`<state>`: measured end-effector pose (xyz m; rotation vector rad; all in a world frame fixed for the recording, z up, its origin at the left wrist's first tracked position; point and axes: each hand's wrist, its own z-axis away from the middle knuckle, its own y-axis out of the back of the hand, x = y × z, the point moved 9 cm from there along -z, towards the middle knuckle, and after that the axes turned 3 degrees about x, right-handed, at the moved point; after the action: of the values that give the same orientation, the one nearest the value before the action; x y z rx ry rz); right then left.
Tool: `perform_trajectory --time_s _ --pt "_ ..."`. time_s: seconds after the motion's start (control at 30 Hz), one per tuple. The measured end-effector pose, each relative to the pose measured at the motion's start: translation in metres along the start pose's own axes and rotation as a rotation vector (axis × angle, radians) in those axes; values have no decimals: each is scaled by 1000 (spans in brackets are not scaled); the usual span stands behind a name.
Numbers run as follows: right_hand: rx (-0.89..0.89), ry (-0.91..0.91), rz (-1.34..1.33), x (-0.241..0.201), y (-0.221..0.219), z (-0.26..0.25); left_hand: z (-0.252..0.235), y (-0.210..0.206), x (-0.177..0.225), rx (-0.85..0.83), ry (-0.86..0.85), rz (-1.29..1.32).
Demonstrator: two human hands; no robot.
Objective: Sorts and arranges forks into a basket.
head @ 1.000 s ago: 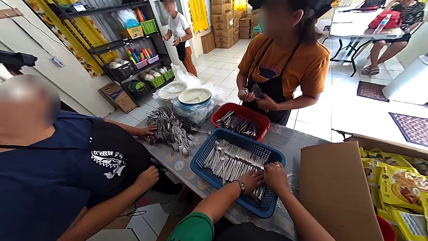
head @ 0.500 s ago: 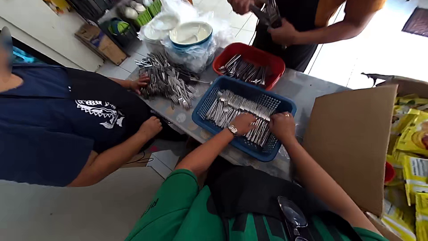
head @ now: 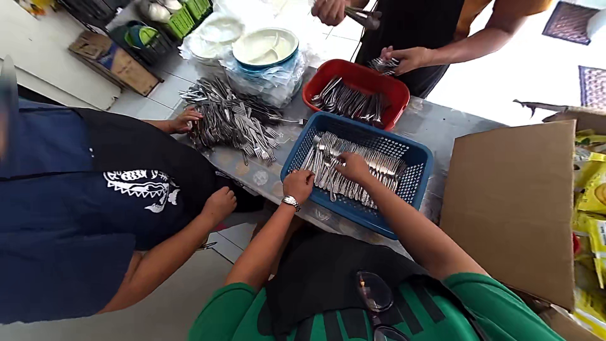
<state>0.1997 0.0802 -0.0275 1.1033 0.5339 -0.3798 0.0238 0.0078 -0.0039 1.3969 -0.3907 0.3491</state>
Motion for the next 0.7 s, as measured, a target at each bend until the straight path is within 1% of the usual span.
perform_trajectory --time_s 0.1,0.23,0.33,0.4,0.47,0.57,0.63,0.7 --pt "26 -64 -34 -13 -14 -37 -1 -2 -1 -102 17 -1" --pt "29 -117 -89 -13 -21 -61 -1 -4 -2 -190 -14 -16" --pt "7 -71 -178 -10 -20 -71 -1 -3 -3 -186 -30 -10" --pt "38 -21 -255 -9 -12 -72 -2 -3 -2 -149 -48 -6" --pt "93 33 -380 -10 6 -62 -2 -4 -1 -153 -53 -16" --pt "224 102 -501 0 49 -38 -2 -2 0 -138 -57 -20" --pt "255 97 -482 21 82 -17 -2 -1 1 -129 -53 -22" --pt "222 59 -386 53 109 2 -2 -1 1 -121 -42 -23"
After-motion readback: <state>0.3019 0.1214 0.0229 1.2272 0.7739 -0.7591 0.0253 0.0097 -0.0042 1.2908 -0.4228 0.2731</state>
